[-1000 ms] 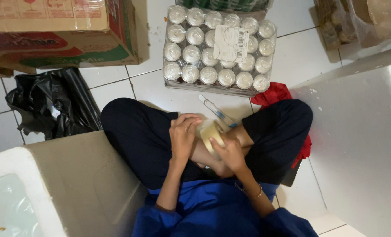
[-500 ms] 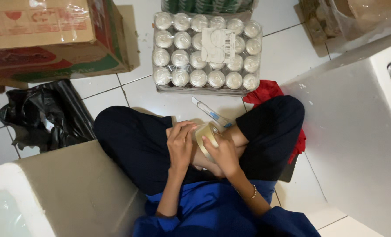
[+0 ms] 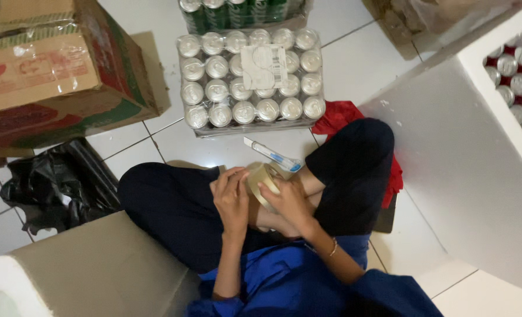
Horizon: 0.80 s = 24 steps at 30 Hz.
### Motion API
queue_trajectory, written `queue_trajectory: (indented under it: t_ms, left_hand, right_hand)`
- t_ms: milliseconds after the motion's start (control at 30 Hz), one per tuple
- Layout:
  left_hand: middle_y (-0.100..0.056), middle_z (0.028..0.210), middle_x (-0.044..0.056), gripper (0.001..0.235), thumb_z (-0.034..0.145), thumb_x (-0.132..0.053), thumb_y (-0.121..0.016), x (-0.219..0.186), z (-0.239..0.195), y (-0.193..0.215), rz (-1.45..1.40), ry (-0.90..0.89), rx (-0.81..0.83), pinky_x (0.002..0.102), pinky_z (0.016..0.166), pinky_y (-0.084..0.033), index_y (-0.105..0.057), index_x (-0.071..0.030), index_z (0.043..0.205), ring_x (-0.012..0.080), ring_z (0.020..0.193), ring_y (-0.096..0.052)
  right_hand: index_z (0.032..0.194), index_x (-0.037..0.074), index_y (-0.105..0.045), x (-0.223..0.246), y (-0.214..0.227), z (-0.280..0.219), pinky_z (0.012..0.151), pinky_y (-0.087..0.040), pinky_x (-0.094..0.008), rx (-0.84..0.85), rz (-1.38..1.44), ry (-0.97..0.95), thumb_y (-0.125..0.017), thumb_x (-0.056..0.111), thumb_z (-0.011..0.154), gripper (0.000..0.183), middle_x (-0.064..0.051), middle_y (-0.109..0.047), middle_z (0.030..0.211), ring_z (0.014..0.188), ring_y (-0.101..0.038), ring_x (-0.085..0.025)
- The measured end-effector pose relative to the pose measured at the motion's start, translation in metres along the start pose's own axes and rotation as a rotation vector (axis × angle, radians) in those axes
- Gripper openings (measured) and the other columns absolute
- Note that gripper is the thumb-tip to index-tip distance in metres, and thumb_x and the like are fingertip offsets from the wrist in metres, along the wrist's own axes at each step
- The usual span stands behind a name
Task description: The person, sitting on the floor, uses a roll of clear adhesive tape and a utility knife to secure plastic-wrapped bundles of canned beverages. They pull tape from the roll, apply it to the plastic wrapping of several beverage packs, and cut the tape using the knife.
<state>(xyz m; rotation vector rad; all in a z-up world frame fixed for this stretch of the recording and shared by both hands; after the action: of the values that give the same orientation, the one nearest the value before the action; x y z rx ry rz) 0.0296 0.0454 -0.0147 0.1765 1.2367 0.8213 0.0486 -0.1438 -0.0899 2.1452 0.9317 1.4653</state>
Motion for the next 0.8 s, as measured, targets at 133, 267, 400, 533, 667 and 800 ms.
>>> queue_trajectory:
  t_ms: [133, 267, 400, 533, 667, 800]
  left_hand:
    - [-0.076, 0.115, -0.005, 0.002, 0.106, -0.014, -0.079, -0.009, 0.016, 0.004, 0.058, -0.015, 0.032, 0.036, 0.094, -0.047, -0.08, -0.014, 0.104, 0.0187, 0.11, -0.074]
    - [-0.067, 0.133, -0.002, 0.005, 0.111, -0.014, -0.069, -0.031, 0.021, 0.007, 0.022, 0.025, 0.032, 0.039, 0.101, -0.044, -0.071, -0.015, 0.107, 0.0226, 0.119, -0.068]
    - [-0.063, 0.144, 0.002, 0.009, 0.113, -0.018, -0.068, -0.038, 0.018, 0.015, 0.026, -0.006, 0.026, 0.041, 0.105, -0.039, -0.067, -0.015, 0.105, 0.0258, 0.127, -0.064]
    - [-0.061, 0.154, 0.015, 0.016, 0.107, -0.024, -0.074, -0.065, 0.029, 0.032, 0.033, -0.17, 0.045, 0.056, 0.117, -0.042, -0.074, -0.011, 0.099, 0.045, 0.142, -0.055]
    - [-0.085, 0.109, 0.008, 0.013, 0.108, -0.009, -0.071, -0.078, 0.022, 0.031, -0.108, -0.296, 0.123, 0.046, 0.093, -0.066, -0.084, -0.01, 0.108, 0.0346, 0.1, -0.082]
    - [-0.088, 0.107, 0.0, 0.016, 0.109, -0.013, -0.07, -0.086, 0.022, 0.027, -0.063, -0.358, 0.132, 0.037, 0.091, -0.07, -0.086, -0.013, 0.108, 0.0214, 0.094, -0.086]
  right_hand:
    - [0.083, 0.01, -0.079, -0.019, -0.018, 0.007, 0.068, -0.061, -0.042, 0.071, 0.29, 0.233, -0.084, 0.036, 0.097, 0.031, -0.013, -0.082, 0.071, 0.076, -0.08, -0.027]
    - [0.111, 0.001, -0.08, -0.032, -0.039, 0.001, 0.07, -0.064, -0.042, 0.138, 0.553, 0.491, -0.087, 0.021, 0.1, 0.024, -0.016, -0.088, 0.092, 0.086, -0.081, -0.02]
    - [0.118, 0.0, -0.082, -0.02, -0.04, -0.009, 0.076, -0.065, -0.042, 0.138, 0.665, 0.573, -0.096, 0.024, 0.092, 0.038, -0.015, -0.088, 0.099, 0.096, -0.08, -0.02]
    - [0.117, 0.001, -0.079, -0.02, -0.04, -0.014, 0.082, -0.063, -0.042, 0.185, 0.693, 0.573, -0.107, 0.017, 0.078, 0.051, -0.013, -0.086, 0.102, 0.096, -0.076, -0.019]
    - [0.121, -0.001, -0.076, -0.036, -0.045, -0.007, 0.084, -0.065, -0.045, 0.16, 0.584, 0.646, -0.098, 0.017, 0.091, 0.042, -0.017, -0.086, 0.106, 0.099, -0.081, -0.026]
    - [0.119, -0.001, -0.076, -0.034, -0.035, -0.008, 0.075, -0.067, -0.041, 0.078, 0.483, 0.671, -0.097, 0.023, 0.09, 0.043, -0.017, -0.087, 0.099, 0.092, -0.086, -0.029]
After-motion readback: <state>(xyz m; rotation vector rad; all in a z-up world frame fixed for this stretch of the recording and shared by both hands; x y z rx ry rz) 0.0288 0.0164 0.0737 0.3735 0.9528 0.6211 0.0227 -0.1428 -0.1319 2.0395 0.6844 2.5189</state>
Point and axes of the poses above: each hand's wrist, its own z-axis towards the middle knuckle, its own y-axis out of the back of the hand, x = y × z, the point moved 7 cm from there along z, towards the middle knuckle
